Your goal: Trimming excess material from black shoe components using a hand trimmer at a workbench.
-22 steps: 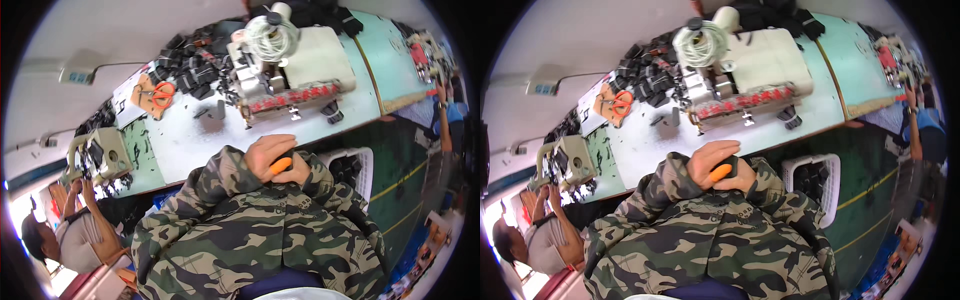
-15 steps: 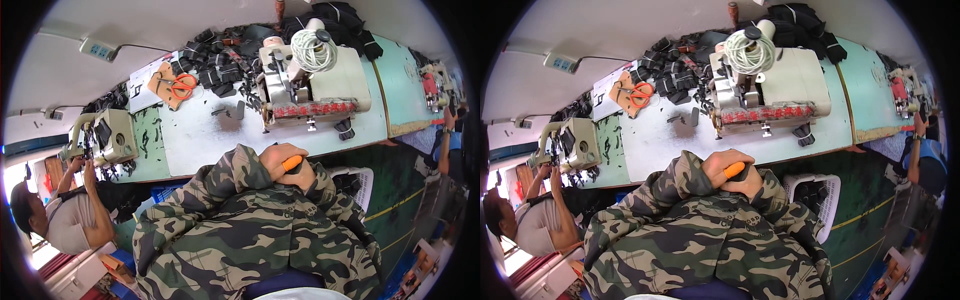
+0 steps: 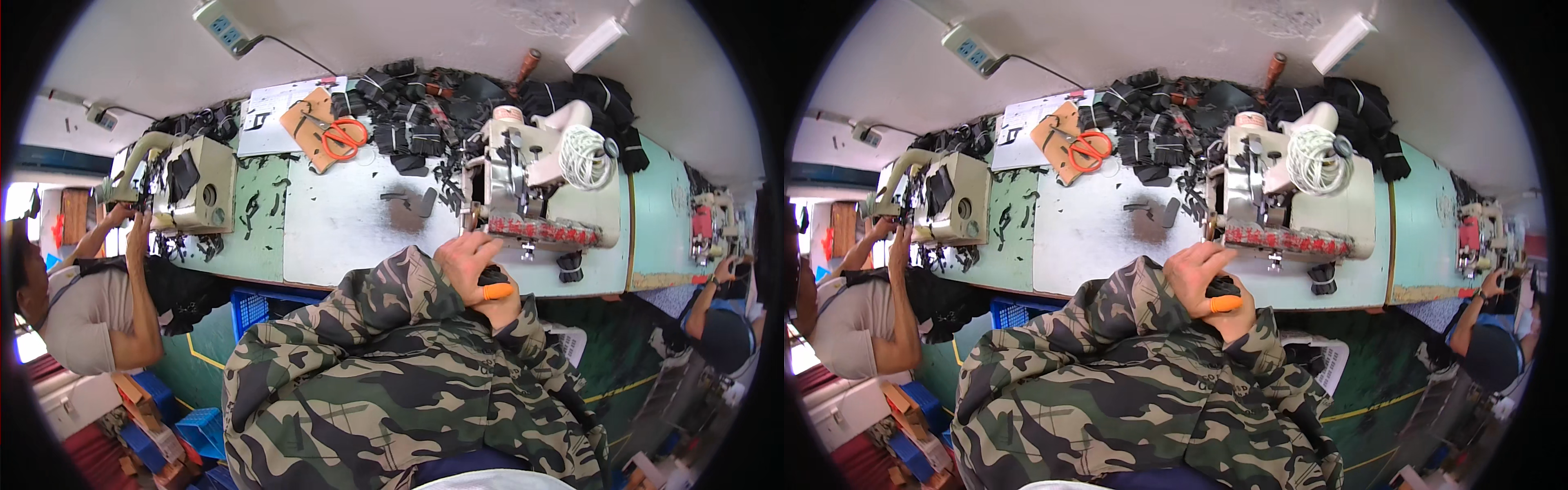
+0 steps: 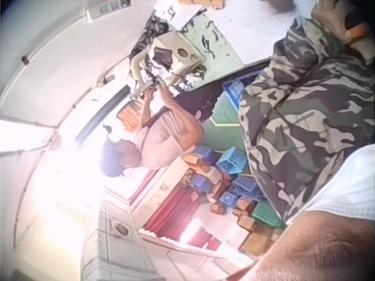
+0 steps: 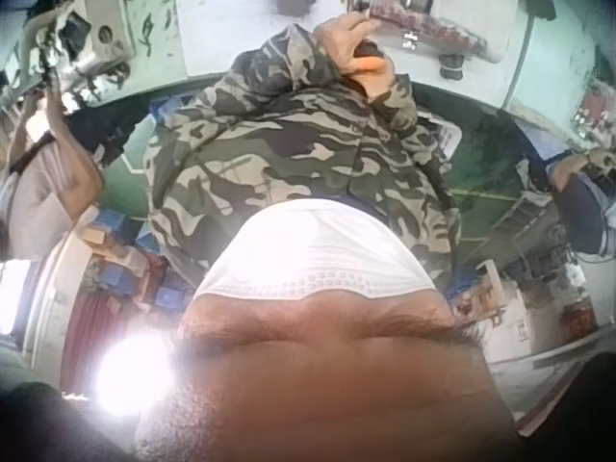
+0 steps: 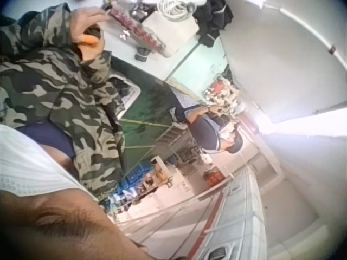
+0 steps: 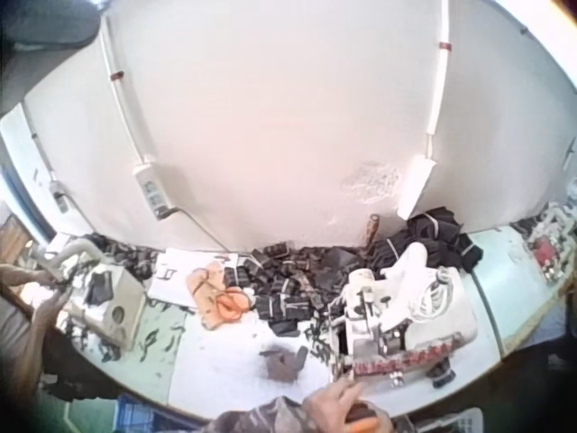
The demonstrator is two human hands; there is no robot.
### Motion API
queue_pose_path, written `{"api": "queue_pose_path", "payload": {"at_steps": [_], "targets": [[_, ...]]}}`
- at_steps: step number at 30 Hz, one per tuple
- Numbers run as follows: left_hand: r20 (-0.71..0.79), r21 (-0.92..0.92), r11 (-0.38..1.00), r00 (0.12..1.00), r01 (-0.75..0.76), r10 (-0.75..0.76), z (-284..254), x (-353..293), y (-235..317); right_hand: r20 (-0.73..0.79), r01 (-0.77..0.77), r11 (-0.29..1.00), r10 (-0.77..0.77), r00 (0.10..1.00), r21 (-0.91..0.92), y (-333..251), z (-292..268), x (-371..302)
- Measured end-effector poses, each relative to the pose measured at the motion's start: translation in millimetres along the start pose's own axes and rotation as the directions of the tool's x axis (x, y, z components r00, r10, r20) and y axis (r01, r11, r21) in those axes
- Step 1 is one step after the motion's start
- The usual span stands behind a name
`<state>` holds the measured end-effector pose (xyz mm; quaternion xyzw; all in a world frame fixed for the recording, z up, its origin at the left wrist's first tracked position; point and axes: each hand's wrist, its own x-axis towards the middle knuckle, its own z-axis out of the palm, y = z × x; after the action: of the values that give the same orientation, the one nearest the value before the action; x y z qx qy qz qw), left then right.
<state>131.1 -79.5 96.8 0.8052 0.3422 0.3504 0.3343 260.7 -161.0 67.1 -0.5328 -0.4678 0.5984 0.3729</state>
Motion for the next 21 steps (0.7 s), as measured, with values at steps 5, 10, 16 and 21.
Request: {"api": "queue_pose_path", "payload": {"at_steps": [5, 10, 16, 21], "targets": [[-0.045, -0.245, 0.968, 0.997, 0.056, -0.069, 10, -16, -16, -0.072, -0.029, 0.991, 0.02, 0.997, -0.127, -22, 15, 11], [-0.069, -0.16, 0.986, 0.997, -0.041, 0.03, -1, -17, -25, 0.362, -0.237, 0.966, 0.185, 0.914, 0.104, -7, -12, 22], [0.27, 0.075, 0.842, 0.802, 0.534, -0.533, -12, 20, -116, 0.16, -0.376, 0.741, 0.349, 0.923, 0.556, -4, 16, 49], [-0.056, 0.449, 0.699, 0.798, 0.557, -0.6, -73, 5, -247, 0.062, -0.239, 0.797, 0.247, 0.967, 0.555, -25, 12, 61]]}}
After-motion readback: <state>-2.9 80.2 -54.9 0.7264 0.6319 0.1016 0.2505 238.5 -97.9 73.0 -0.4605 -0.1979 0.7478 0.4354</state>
